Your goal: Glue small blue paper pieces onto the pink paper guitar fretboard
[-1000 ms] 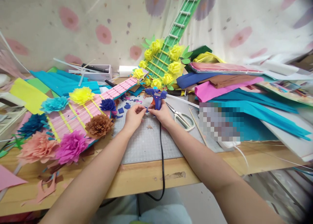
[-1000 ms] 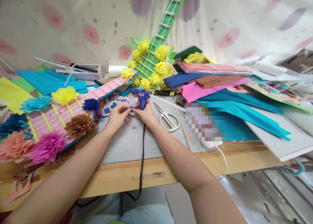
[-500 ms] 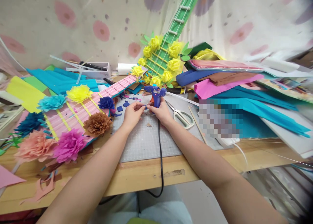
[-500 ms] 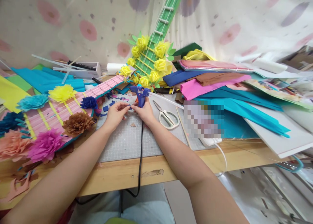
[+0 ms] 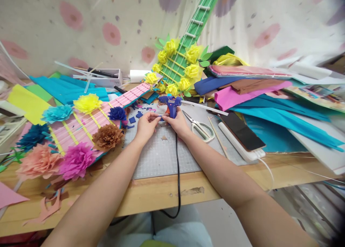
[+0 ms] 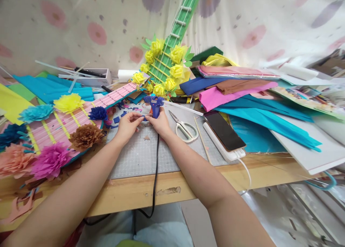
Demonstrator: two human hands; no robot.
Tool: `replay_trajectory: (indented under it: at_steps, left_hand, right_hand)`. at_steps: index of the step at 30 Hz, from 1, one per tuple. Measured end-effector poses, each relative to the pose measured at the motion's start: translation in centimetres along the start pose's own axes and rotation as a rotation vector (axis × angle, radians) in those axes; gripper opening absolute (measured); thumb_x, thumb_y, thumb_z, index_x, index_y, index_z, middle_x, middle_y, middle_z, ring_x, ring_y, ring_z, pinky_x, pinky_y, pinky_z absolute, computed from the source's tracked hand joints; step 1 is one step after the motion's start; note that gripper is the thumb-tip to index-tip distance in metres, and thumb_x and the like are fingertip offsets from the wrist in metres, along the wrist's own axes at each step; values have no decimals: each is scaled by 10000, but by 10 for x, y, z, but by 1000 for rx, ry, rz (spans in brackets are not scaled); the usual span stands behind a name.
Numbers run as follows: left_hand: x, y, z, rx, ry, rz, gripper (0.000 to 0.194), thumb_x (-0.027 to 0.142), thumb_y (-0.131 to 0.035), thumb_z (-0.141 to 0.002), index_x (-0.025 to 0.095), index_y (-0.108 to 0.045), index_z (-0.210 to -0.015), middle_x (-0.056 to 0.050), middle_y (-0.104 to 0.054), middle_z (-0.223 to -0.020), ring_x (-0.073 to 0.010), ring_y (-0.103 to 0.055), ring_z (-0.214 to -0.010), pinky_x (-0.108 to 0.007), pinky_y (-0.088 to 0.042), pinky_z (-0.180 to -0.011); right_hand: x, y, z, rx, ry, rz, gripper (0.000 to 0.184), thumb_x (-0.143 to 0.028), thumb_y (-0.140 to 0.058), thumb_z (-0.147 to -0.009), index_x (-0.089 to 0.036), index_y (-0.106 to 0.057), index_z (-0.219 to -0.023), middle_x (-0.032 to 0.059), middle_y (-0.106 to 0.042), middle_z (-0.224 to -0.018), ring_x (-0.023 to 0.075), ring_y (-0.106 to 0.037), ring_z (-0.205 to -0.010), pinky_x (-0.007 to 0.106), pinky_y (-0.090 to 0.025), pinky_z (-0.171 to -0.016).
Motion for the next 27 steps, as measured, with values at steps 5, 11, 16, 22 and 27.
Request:
replay_trajectory:
  at_steps: [5,11,16,22,27]
  left_hand:
    - [4,4,2,19,-43,-199,86,257,-617,-726,178,-618,-760,-8,-610,-669,-115,-535,-547,-229,-407,-480]
    - [28,16,9,167,-198,-685,191,298,-569,-789,217,-698,-903,-66,-646,-1005,-177,-581,-772,-313,-435,-701]
    - [17,13,0,112,-218,-336,268,301,-559,-788,177,-674,-996,-65,-664,-947,-108,-526,-595,-269,-436,-619]
    - [-1,10,-8,57,-79,9,223,232,-666,-675,143,-637,-877,-17,-636,-719,-78,-508,-538,-213,-414,-528]
    - [-1,13,-7,87,-72,5,173,216,-686,-653,152,-596,-787,13,-604,-641,-61,-484,-495,-202,-390,-516]
  right_hand:
    - [-3,8,-1,79,-1,-11,459,-307,-700,-590,-223,-388,-915,-50,-582,-735,127,-588,-617,247,-453,-495]
    - [-6,6,-1,53,-5,-32,454,-285,-692,-594,-226,-359,-898,-65,-565,-706,125,-614,-630,221,-458,-473]
    - [-9,0,2,-5,15,4,447,-311,-693,-611,-229,-358,-896,-67,-571,-707,111,-603,-599,217,-460,-476]
    - [-8,-6,4,-58,6,18,466,-333,-695,-615,-232,-345,-905,-68,-566,-696,107,-581,-557,222,-453,-462]
    - [-7,-5,3,-57,2,50,465,-329,-696,-616,-233,-355,-916,-58,-587,-736,96,-563,-549,226,-460,-481]
Point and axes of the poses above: each hand's wrist, its own z-axis away from the middle knuckle, its own y-axis out of the back of the hand, x = y × z, the point moved 8 cm from there along -z, towards the middle knuckle
